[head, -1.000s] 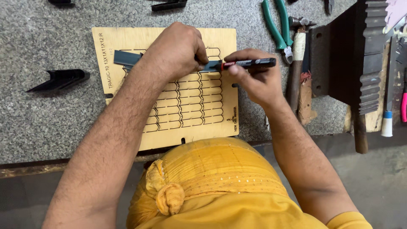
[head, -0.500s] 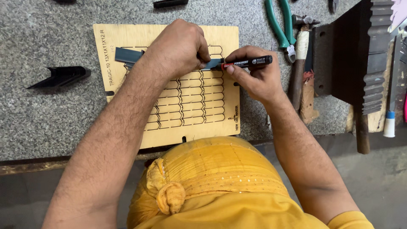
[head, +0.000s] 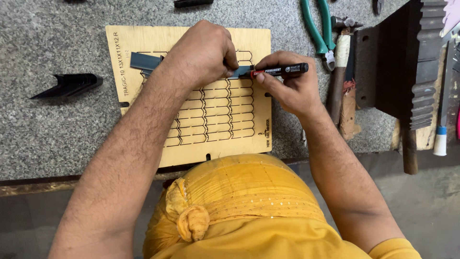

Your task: The person places small black metal pieces onto a wooden jig with pre-drawn outlines and uses a black marker to trace or mark the pieces. The person repeatedly picks up pieces, aligns them on the jig, marks them, and sets them aside.

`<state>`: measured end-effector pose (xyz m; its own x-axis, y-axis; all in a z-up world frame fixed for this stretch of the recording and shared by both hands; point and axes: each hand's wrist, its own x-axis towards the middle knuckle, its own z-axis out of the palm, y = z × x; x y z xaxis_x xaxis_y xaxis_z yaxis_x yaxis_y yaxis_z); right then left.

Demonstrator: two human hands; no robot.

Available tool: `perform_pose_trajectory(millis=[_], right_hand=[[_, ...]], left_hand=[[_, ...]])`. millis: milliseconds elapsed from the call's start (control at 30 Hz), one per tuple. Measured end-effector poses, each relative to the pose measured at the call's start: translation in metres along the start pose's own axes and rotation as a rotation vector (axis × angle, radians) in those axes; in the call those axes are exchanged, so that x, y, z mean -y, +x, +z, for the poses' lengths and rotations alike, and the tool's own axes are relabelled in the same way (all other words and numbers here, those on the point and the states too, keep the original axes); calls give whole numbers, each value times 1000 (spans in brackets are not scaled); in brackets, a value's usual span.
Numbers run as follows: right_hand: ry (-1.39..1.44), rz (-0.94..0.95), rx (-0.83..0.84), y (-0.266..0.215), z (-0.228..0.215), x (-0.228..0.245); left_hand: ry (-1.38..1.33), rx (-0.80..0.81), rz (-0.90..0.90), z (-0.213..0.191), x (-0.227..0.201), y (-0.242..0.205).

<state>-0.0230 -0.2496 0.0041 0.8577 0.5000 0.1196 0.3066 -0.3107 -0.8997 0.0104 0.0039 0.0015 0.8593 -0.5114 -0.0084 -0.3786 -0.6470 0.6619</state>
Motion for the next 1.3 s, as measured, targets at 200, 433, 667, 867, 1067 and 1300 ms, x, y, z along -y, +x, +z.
perform_pose_trajectory(millis=[200, 433, 667, 867, 1067, 1300], right_hand=[[198, -34, -83, -3, -2, -11], [40, -44, -101, -1, -3, 3], [-313, -112, -27, 5, 5, 21], [-220, -80, -225, -10, -34, 11], [-54, 90, -469, -39, -67, 6], [-386, 149, -368, -36, -37, 5]], left_hand=[[-21, 11, -19, -2, -2, -1], [-29, 52, -121, -4, -9, 0], [-13, 99, -153, -17, -19, -1], [-182, -140, -230, -60, -19, -28], [-2, -346, -191, -87, -4, -89], [-73, -394, -289, -76, 2, -121]])
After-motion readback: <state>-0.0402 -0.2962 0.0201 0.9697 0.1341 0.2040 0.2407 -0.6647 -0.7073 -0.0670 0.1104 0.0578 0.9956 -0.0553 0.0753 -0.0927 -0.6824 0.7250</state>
